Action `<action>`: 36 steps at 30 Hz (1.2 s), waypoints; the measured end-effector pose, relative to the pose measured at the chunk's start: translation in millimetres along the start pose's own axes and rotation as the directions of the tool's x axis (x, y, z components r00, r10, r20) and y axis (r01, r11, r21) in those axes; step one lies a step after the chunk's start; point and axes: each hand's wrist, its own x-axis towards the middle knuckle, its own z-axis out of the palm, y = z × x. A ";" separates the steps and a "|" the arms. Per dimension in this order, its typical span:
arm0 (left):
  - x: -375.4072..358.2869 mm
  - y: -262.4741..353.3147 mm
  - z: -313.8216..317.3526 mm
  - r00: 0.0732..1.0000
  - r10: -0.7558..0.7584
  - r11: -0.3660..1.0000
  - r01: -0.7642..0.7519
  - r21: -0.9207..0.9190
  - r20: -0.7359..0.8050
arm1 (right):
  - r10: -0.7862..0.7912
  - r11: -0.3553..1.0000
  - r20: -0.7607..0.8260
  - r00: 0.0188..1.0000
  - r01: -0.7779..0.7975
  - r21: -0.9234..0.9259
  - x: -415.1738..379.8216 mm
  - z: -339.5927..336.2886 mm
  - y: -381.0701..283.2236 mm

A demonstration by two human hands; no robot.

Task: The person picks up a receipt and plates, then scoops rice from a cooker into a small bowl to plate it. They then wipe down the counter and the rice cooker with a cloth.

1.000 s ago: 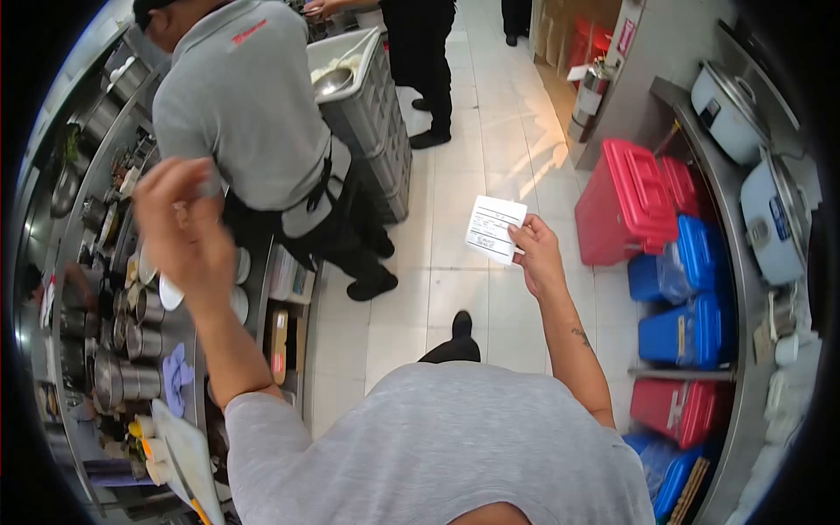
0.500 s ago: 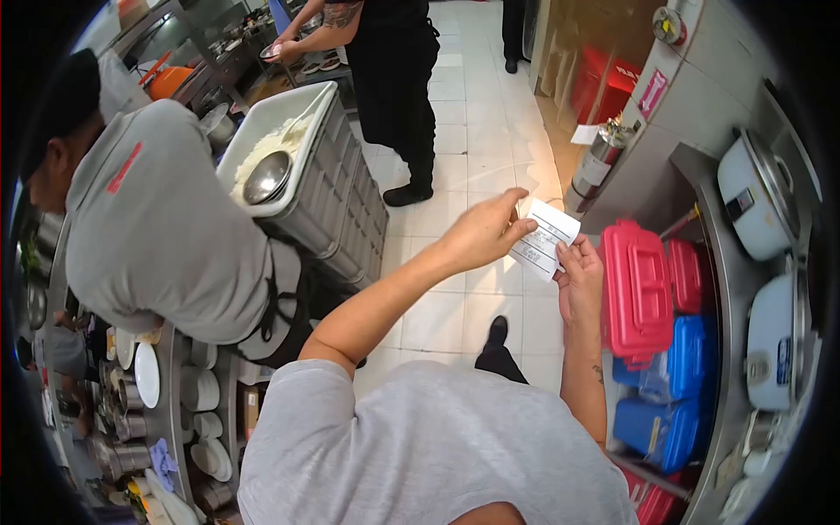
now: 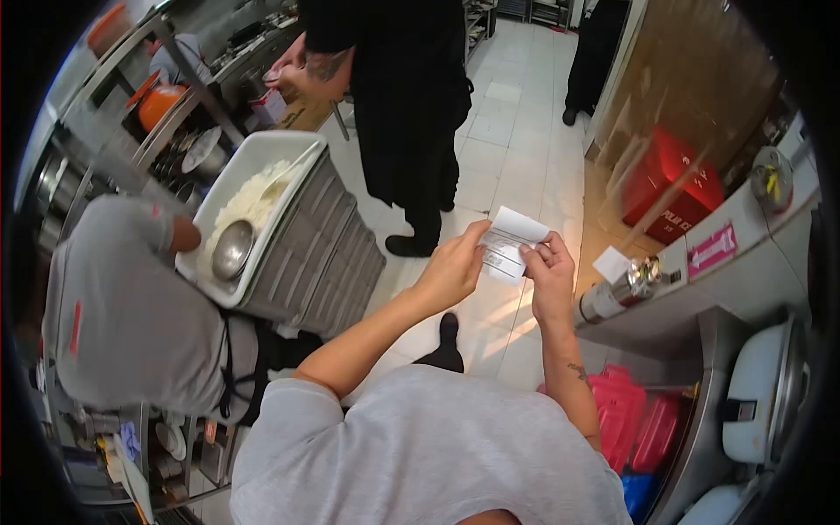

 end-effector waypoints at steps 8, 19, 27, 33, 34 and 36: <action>201.3 -108.3 24.2 0.990 0.136 0.980 -0.128 0.154 -0.041 | 0.024 0.995 0.049 0.999 -0.019 -0.102 228.4 -32.1 17.7; 528.8 -202.6 112.9 0.882 0.419 0.908 -0.412 0.081 -0.214 | -0.018 0.968 -0.286 0.958 -0.055 -0.243 473.6 -190.7 59.7; 741.5 -318.4 142.3 0.817 0.449 0.887 -0.358 0.292 -0.362 | 0.052 0.952 -0.165 0.985 -0.098 -0.288 712.2 -252.8 71.6; 851.1 -394.3 59.7 0.764 0.400 0.877 -0.158 0.454 -0.506 | 0.119 0.973 0.147 0.982 -0.087 -0.212 882.0 -202.7 79.6; 864.2 -407.4 44.5 0.747 0.390 0.873 -0.113 0.474 -0.539 | 0.145 0.976 0.220 0.965 -0.103 -0.193 900.2 -187.3 88.5; 890.1 -437.7 11.0 0.707 0.376 0.863 -0.032 0.504 -0.599 | 0.188 0.972 0.357 0.915 -0.121 -0.202 935.7 -157.2 105.9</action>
